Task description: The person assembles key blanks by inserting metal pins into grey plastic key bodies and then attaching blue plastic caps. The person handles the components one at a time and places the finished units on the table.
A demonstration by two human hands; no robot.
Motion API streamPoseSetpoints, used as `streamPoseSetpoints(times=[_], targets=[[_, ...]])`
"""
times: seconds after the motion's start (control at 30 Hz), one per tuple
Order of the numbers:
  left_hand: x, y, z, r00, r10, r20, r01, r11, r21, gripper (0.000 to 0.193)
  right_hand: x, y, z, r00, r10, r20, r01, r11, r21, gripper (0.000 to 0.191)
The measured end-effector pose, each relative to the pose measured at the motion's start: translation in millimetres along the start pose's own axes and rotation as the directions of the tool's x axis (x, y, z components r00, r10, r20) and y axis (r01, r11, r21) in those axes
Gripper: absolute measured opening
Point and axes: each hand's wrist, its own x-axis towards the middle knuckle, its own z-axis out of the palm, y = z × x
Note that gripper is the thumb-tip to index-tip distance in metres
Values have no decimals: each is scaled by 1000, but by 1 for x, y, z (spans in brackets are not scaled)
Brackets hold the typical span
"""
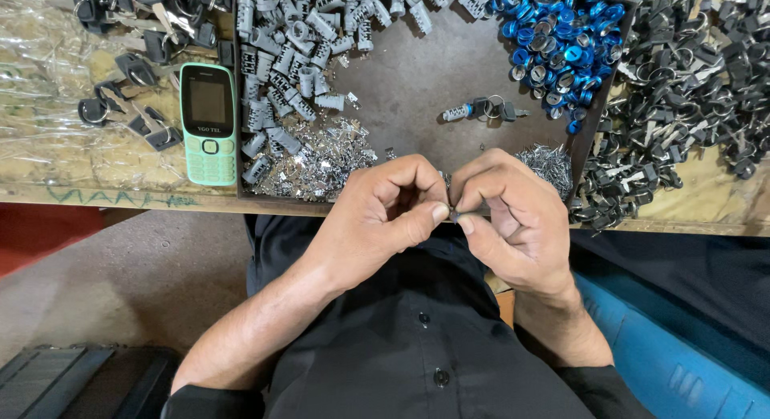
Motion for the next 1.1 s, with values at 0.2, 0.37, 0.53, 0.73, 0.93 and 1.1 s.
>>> streamPoseSetpoints(times=[0.2,0.37,0.53,0.73,0.93,1.1], targets=[[-1,1,-6,996,54,68,-58,997,60,10,8,-8,-9,994,2,106,8,996,-90,12],[-2,3,-7,995,-34,97,35,999,-12,14,14,-16,-13,991,-3,137,37,968,-247,13],[0,5,-8,989,-95,117,97,995,-11,21,15,-22,-11,992,-21,123,62,937,-343,14],[0,3,-6,986,-93,138,110,986,-125,22,16,-23,-7,985,-129,114,167,881,-444,19],[0,2,-4,989,-79,126,94,989,-117,20,13,-24,-1,979,-196,59,197,824,-531,17],[-1,0,-3,994,-66,91,74,993,-94,15,12,-24,1,976,-214,48,207,826,-524,18]])
